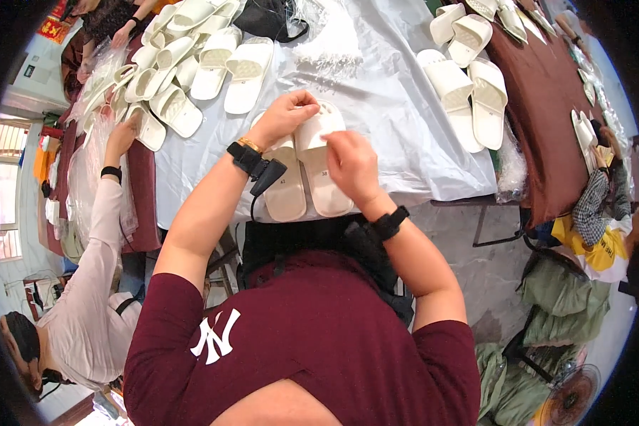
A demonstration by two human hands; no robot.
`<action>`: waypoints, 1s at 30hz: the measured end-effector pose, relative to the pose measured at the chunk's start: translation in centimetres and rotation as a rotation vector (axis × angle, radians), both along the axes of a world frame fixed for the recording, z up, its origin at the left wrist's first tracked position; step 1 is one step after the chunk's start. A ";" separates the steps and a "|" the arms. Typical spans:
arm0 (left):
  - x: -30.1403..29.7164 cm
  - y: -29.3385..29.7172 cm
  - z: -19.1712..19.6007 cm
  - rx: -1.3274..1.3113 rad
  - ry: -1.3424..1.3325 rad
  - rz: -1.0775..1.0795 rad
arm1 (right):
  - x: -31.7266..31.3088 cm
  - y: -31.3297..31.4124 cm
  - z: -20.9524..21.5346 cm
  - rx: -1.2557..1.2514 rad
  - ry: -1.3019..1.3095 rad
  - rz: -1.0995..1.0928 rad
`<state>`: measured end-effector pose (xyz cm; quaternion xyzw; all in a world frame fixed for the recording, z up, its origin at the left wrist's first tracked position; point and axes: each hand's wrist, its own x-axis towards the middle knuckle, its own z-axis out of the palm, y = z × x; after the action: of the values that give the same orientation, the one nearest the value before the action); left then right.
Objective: Inspecting and trimming loose threads from white sandals in a manufacturing setting.
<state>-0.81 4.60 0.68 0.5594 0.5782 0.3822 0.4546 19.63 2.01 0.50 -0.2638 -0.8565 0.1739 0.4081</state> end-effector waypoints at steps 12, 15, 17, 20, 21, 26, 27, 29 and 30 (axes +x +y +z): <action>-1.3 -1.7 -1.4 0.170 -0.072 0.146 | -6.4 6.0 -1.4 -0.635 0.158 -0.022; -1.1 -2.2 -1.3 0.133 -0.219 0.240 | -6.5 5.4 -1.2 -0.716 0.200 -0.136; -0.8 -2.3 -0.9 0.128 -0.251 0.279 | -6.3 5.4 -1.5 -0.720 0.266 -0.134; -0.8 -2.4 -0.9 0.133 -0.288 0.330 | -6.3 5.3 -1.8 -0.712 0.340 -0.132; -0.8 -2.5 -1.0 0.146 -0.295 0.340 | -6.3 5.2 -2.0 -0.696 0.348 -0.135; -0.8 -2.4 -0.4 0.152 -0.288 0.361 | -6.4 5.0 -1.0 -0.634 0.366 -0.125; -0.9 -2.3 -0.4 0.134 -0.285 0.364 | -6.4 5.0 -1.0 -0.620 0.378 -0.110; -0.9 -2.2 -0.5 0.134 -0.289 0.360 | -6.4 4.9 -1.1 -0.612 0.376 -0.110; -0.9 -2.2 -0.5 0.137 -0.292 0.357 | -6.4 5.0 -1.1 -0.602 0.375 -0.107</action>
<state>-1.66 2.41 0.19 0.4169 0.5687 0.5717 0.4195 13.24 7.00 -0.60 -0.3801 -0.6621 0.4420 0.4709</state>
